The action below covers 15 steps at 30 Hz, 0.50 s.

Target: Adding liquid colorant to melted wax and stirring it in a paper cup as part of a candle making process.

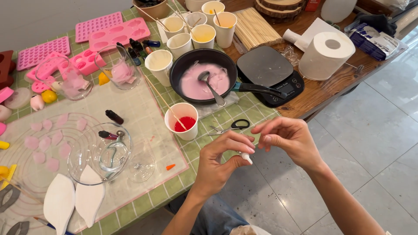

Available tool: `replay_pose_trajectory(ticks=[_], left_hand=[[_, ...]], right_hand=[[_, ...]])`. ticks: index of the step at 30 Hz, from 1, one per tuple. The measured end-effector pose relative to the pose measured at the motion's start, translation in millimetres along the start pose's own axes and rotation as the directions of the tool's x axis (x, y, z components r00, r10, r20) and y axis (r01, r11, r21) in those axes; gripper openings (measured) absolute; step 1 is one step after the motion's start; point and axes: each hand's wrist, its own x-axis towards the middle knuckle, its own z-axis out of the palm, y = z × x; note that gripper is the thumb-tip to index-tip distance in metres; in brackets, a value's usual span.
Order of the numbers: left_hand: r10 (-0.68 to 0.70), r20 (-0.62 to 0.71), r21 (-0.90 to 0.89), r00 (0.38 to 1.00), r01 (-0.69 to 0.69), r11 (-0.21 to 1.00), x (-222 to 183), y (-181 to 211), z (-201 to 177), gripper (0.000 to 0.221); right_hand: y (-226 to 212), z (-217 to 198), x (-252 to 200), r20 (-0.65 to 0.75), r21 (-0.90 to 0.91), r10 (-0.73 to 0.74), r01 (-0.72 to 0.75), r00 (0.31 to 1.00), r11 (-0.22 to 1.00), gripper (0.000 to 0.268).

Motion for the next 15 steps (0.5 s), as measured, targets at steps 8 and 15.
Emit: replay_pose_trajectory(ticks=[8,15], left_hand=[[0.009,0.008,-0.064,1.0,-0.009,0.998,-6.8,5.1,-2.4,0.017],[0.014,0.024,-0.121,1.0,-0.011,0.993,-12.5,9.4,-6.6,0.015]], right_hand=[[-2.7,12.7,-3.7,0.003,0.005,-0.04,0.04,0.999,0.999,0.015],[-4.9,22.2,-3.0,0.013,-0.009,-0.048,0.049,0.999,0.999,0.017]])
